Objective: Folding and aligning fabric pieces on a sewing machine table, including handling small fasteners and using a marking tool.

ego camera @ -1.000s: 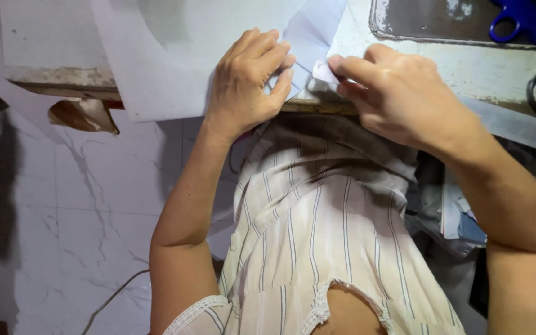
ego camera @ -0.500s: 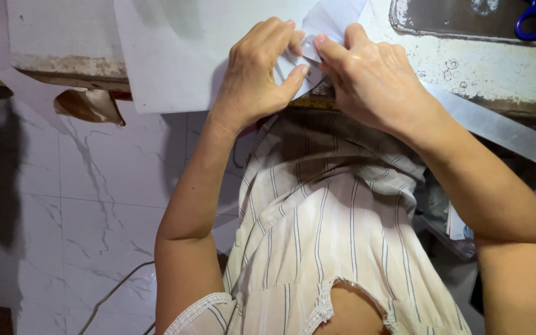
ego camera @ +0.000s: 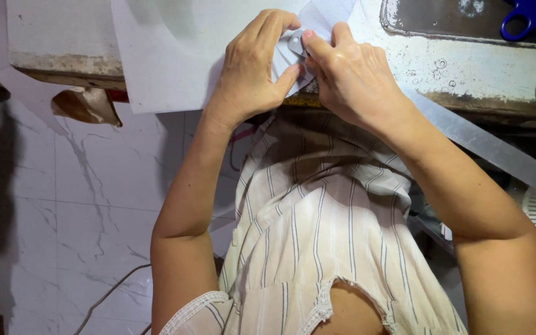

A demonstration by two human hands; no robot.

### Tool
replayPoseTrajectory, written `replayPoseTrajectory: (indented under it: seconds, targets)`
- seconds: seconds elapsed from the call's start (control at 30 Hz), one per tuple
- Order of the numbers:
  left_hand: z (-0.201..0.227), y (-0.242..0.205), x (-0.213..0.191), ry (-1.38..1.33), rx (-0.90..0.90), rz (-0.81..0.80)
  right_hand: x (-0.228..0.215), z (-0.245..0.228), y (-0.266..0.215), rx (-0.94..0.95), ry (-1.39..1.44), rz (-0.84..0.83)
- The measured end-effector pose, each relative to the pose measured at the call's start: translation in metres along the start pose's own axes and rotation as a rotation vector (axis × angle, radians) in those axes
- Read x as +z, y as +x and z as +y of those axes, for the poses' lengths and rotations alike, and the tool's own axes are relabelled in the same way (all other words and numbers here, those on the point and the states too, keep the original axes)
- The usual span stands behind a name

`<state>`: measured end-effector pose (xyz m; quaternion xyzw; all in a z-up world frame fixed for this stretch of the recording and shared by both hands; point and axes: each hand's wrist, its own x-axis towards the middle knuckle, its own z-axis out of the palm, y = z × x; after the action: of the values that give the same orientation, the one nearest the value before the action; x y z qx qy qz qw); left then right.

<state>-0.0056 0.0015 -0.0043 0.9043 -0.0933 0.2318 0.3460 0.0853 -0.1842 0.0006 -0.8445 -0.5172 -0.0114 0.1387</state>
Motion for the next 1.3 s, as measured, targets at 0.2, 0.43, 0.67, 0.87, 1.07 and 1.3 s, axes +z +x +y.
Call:
replayPoseTrajectory:
  seconds: [0.2, 0.43, 0.67, 0.87, 1.07, 1.3]
  targets:
    - [0.002, -0.002, 0.0, 0.03, 0.04, -0.001, 0.009, 0.0, 0.002, 0.018, -0.072, 0.016]
    - [-0.002, -0.004, 0.004, 0.08, 0.071, -0.038, -0.024, 0.003, -0.017, 0.011, -0.072, -0.105]
    - [-0.002, -0.003, 0.005, 0.068, 0.12, -0.017, -0.046, 0.016, -0.051, 0.002, -0.197, -0.184]
    - [-0.018, 0.001, -0.002, 0.018, 0.141, -0.047, -0.044, 0.098, -0.074, -0.008, -0.314, -0.066]
    - [-0.035, 0.017, -0.025, -0.106, 0.121, -0.336, -0.022, 0.122, -0.066, -0.137, -0.082, 0.281]
    - [0.0, -0.005, -0.007, 0.562, 0.263, -0.189, -0.027, 0.11, -0.063, -0.19, -0.063, 0.38]
